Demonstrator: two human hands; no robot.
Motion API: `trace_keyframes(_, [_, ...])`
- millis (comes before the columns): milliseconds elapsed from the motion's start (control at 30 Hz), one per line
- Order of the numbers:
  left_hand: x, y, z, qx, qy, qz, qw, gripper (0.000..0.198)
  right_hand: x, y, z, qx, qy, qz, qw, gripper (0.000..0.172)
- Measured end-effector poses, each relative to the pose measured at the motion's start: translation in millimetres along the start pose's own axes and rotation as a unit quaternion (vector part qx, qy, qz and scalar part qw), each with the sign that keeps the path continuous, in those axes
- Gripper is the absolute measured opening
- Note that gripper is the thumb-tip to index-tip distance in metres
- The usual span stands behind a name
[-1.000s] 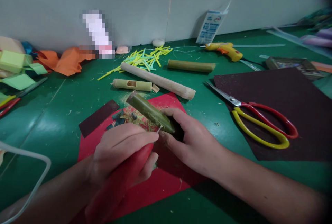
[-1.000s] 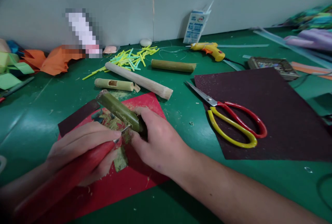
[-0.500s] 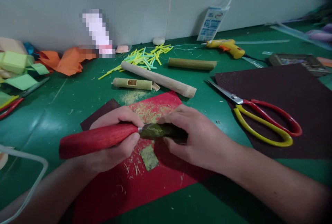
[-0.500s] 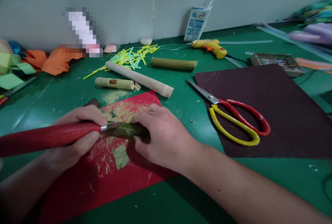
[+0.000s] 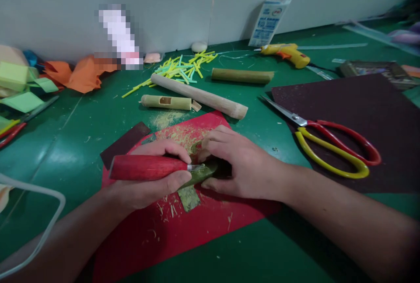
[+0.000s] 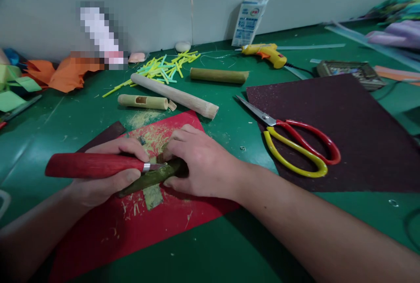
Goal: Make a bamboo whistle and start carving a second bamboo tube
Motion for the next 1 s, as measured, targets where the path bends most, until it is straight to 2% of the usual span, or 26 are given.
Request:
trace_keyframes(100, [0.4,-1.9,-4.5,-0.011,0.009,-0.003,1.0,0.008,1.0,-0.2,0.4,-0.011,-0.003,0.0,1.0,0.023])
trace_keyframes(233, [-0.3,-1.1,-2.6,-0.017,-0.03,0.002,0.999,0.006,1.2,0.2,-0.1,-0.012,-0.001,0.001,1.0,0.023])
trace_keyframes(333, [0.5,-0.2,-3.8,-0.018,-0.03,-0.023,0.999,0.007,0.5,0.0,-1.0,-0.008,0.0,0.007,1.0,0.024])
trace_keyframes(467, [1.5,2.5,-5.6,-0.08,-0.02,-0.079,0.993,0.023,-0.4,-1.1,-2.5,-0.005,-0.004,0.016,1.0,0.025])
trace_keyframes(567, [2.0,9.5,-6.0,-0.126,-0.037,-0.073,0.989,0.042,-0.4,-0.6,-2.8,-0.002,-0.006,0.025,1.0,0.026])
trace_keyframes(667, [1.9,13.7,-7.1,-0.125,-0.059,-0.056,0.989,0.053,0.2,-0.1,-2.4,0.001,-0.005,0.026,1.0,0.026])
trace_keyframes(833, [-1.0,11.8,-1.5,-0.084,-0.114,-0.056,0.988,0.051,0.6,0.6,-0.4,0.002,-0.005,0.018,1.0,0.025])
trace_keyframes(1000, [-0.6,8.4,-0.6,-0.094,-0.109,-0.067,0.987,0.054,1.1,-0.3,-1.5,0.0,0.007,0.01,1.0,0.026])
Point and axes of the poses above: each hand's wrist, its own x-axis towards the middle knuckle, its own z-axis out of the back of the hand, y = z × x, the point moved 8 cm from there along x, towards the middle knuckle, and after that the axes turned 9 degrees about y, right-handed, at the moved point
